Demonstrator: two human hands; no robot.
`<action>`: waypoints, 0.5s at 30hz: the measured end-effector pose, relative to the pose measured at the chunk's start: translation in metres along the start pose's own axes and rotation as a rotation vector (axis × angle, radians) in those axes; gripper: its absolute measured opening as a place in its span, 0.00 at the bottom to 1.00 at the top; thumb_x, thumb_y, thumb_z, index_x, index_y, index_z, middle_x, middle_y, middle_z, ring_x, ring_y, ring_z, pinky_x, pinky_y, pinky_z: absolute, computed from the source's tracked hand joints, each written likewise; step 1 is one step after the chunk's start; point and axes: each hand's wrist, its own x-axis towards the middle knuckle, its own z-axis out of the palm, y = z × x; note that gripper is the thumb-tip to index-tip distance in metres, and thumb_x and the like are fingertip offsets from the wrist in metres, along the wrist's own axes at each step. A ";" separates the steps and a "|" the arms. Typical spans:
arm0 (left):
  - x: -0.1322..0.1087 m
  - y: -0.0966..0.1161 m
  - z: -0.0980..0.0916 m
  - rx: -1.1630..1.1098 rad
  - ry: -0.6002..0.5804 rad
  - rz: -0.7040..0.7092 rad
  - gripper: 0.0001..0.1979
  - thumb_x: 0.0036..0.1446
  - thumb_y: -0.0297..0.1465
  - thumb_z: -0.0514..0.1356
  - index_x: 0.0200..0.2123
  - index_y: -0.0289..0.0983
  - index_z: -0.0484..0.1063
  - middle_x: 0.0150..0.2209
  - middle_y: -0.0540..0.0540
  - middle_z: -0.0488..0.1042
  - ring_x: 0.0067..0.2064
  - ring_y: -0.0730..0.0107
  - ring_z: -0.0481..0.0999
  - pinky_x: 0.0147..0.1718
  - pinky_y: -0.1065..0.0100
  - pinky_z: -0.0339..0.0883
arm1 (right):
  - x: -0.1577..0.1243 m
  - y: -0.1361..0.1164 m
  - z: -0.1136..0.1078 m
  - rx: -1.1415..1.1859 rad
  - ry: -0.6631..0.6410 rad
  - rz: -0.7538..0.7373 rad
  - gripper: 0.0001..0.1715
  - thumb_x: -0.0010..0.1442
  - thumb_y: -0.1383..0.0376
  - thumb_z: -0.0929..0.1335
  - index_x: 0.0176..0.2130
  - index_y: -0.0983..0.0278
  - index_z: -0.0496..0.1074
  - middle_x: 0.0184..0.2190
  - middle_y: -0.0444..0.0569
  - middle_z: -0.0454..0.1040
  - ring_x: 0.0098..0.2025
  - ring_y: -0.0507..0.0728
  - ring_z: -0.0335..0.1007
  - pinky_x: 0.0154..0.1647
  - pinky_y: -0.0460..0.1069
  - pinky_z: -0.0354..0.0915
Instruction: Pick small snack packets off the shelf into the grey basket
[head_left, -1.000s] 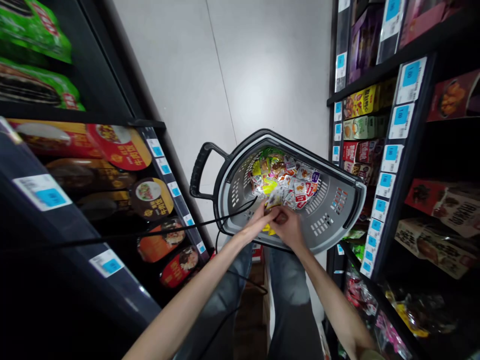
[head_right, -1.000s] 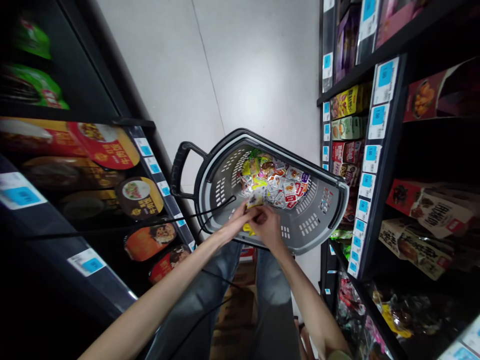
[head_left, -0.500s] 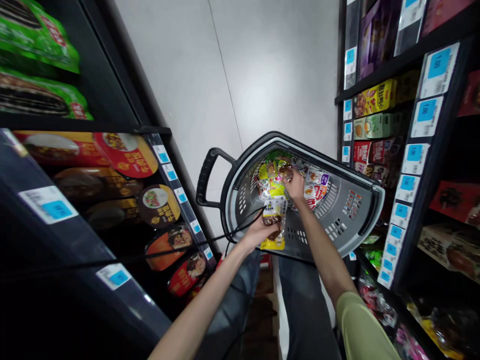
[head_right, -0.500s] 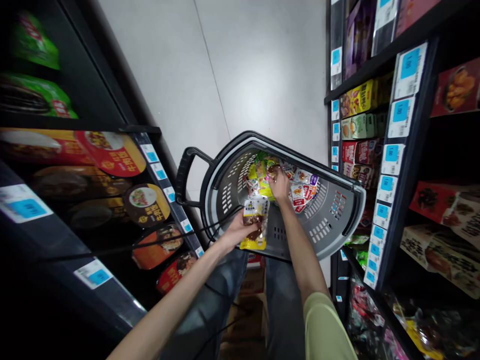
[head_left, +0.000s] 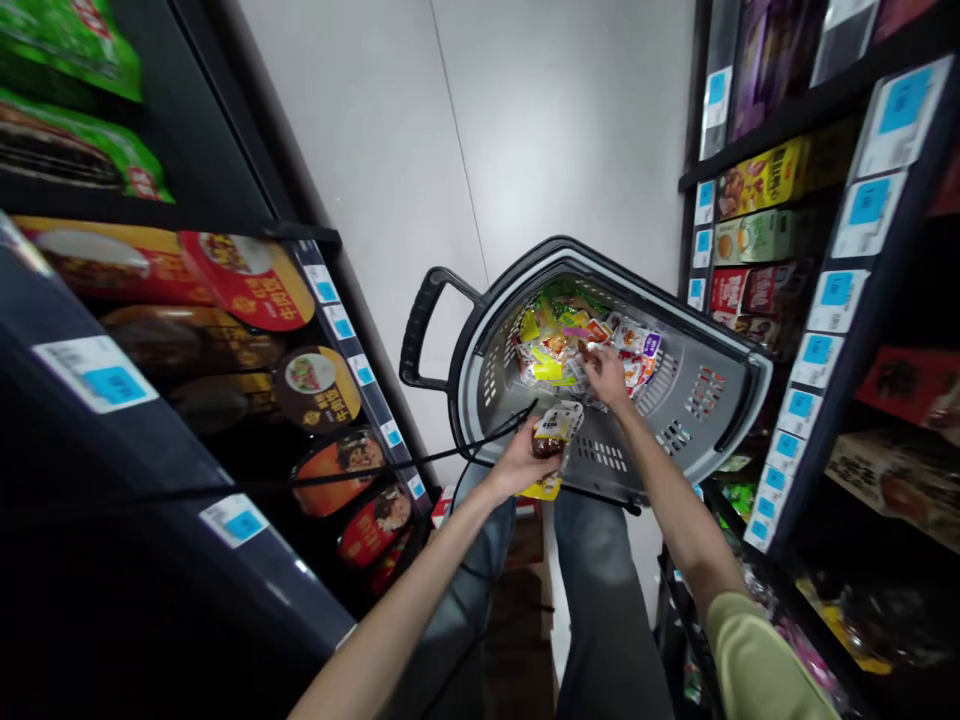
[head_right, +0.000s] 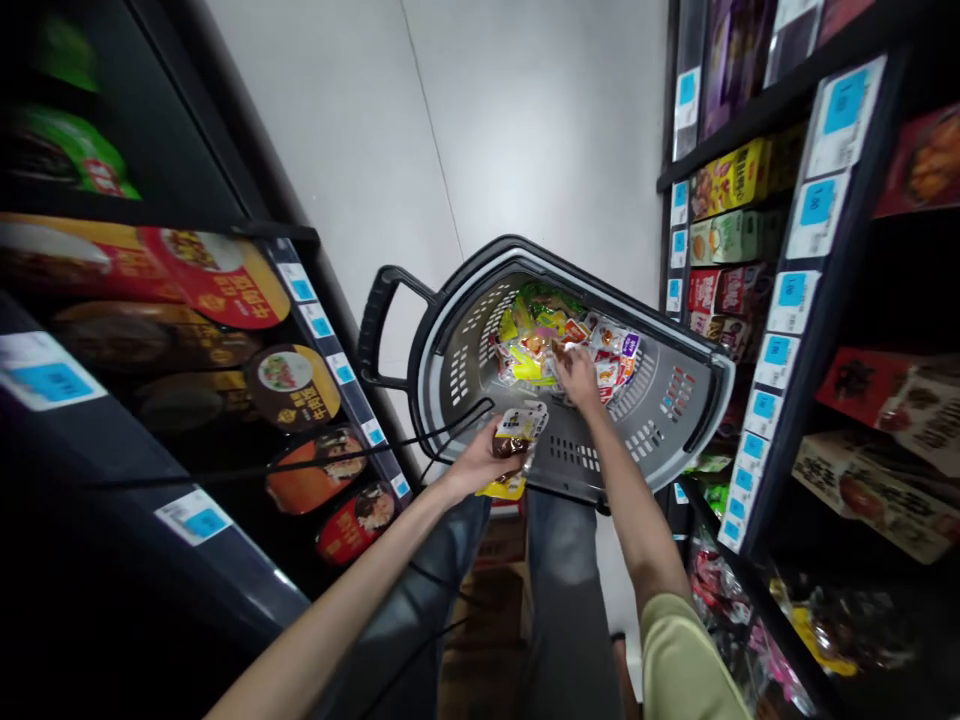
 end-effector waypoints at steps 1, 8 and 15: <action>-0.006 0.002 0.005 -0.012 -0.006 0.005 0.33 0.43 0.24 0.71 0.54 0.36 0.67 0.45 0.45 0.81 0.44 0.66 0.82 0.46 0.67 0.74 | -0.015 0.001 -0.013 0.149 0.056 0.071 0.19 0.61 0.59 0.67 0.46 0.66 0.79 0.47 0.59 0.80 0.50 0.64 0.74 0.59 0.59 0.68; -0.071 0.021 0.061 -0.032 0.027 0.009 0.37 0.47 0.29 0.74 0.59 0.38 0.64 0.48 0.44 0.81 0.45 0.63 0.82 0.50 0.62 0.74 | -0.137 -0.037 -0.137 0.897 0.177 0.389 0.36 0.49 0.50 0.77 0.54 0.61 0.74 0.39 0.50 0.84 0.39 0.59 0.80 0.43 0.54 0.76; -0.174 0.081 0.117 0.022 0.094 0.080 0.39 0.45 0.40 0.76 0.58 0.37 0.66 0.46 0.42 0.81 0.44 0.59 0.82 0.49 0.60 0.73 | -0.256 -0.126 -0.244 1.219 0.158 0.364 0.37 0.38 0.61 0.84 0.47 0.57 0.74 0.46 0.47 0.83 0.37 0.56 0.80 0.31 0.47 0.74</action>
